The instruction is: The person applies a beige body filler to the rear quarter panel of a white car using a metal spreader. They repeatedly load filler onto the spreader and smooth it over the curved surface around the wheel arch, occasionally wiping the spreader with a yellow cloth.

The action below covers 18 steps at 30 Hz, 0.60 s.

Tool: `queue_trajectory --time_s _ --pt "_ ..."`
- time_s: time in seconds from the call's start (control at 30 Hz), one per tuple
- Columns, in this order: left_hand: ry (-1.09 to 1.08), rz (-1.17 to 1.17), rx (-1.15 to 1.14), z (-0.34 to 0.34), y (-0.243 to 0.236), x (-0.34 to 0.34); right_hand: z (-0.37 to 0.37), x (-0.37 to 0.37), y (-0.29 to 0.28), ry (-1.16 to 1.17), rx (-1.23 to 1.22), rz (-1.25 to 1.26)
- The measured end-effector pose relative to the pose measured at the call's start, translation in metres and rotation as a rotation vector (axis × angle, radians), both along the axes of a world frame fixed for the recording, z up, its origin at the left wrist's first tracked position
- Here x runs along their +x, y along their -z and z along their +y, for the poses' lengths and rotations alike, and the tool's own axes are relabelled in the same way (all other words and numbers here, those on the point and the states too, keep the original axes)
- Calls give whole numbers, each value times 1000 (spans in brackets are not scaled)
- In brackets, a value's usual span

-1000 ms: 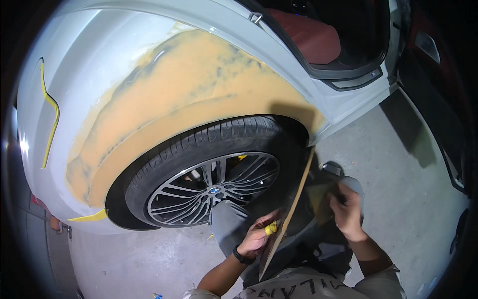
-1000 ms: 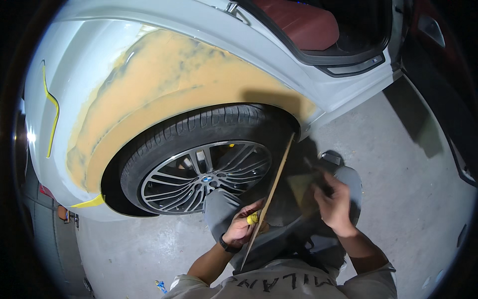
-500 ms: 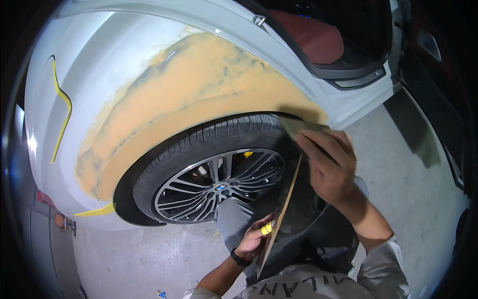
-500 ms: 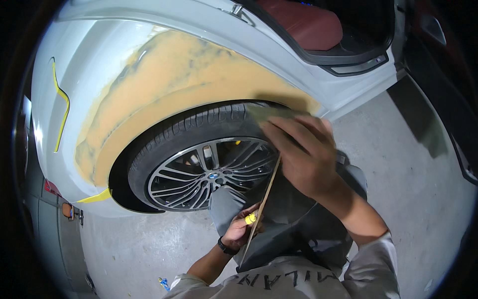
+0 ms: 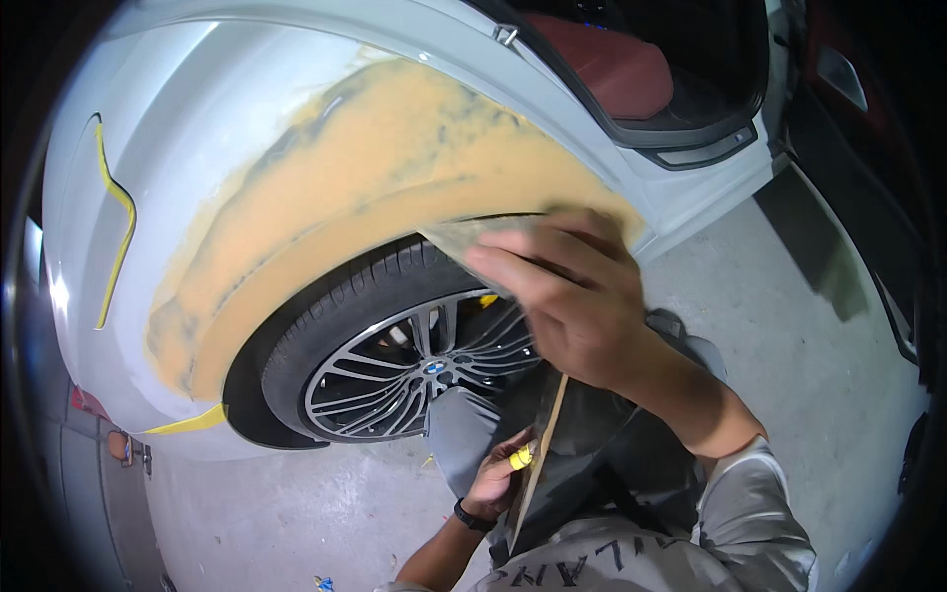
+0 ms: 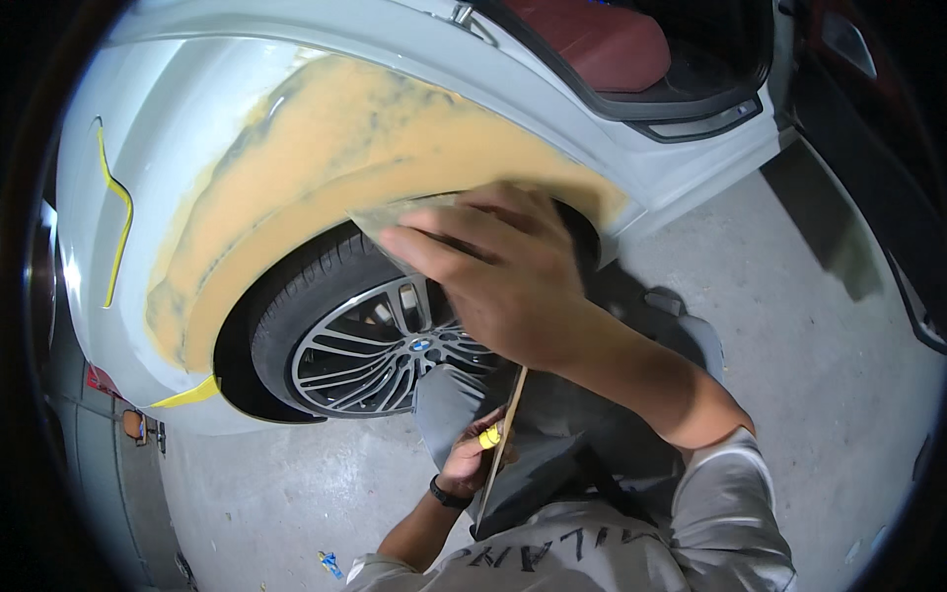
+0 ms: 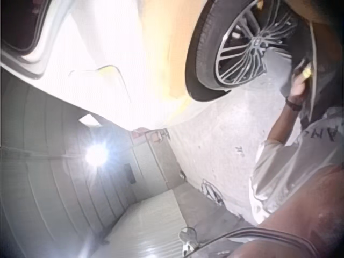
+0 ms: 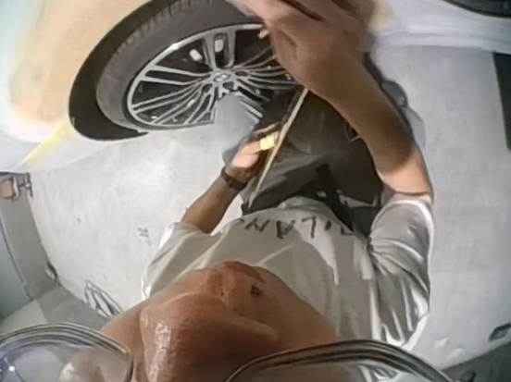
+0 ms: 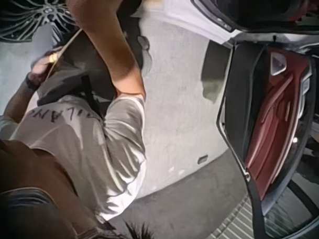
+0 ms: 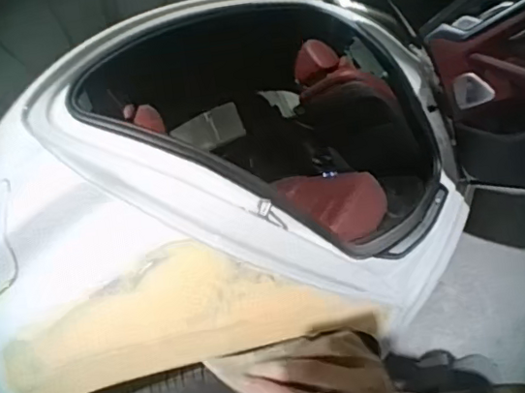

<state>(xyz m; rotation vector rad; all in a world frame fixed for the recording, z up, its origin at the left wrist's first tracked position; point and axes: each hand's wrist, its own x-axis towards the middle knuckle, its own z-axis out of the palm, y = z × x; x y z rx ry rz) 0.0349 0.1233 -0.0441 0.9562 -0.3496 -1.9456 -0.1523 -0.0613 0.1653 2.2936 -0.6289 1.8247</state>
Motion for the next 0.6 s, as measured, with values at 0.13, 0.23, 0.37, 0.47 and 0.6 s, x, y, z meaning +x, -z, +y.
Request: queue_trajectory --time_s 0.13,0.23,0.37,0.47,0.6 --pt "36 -63 -62 -10 -20 -9 25 -69 33 -117 538 -352" --pt "101 -50 -157 -23 -35 -21 43 -115 80 13 952 -435" --pt "90 -205 -198 -46 -60 -33 73 -147 126 41 1166 -275" --pt "163 -417 -385 -64 -89 -29 65 -196 119 180 1198 -405" --pt "319 -936 -624 -83 -133 -31 26 -252 87 227 1010 -230"
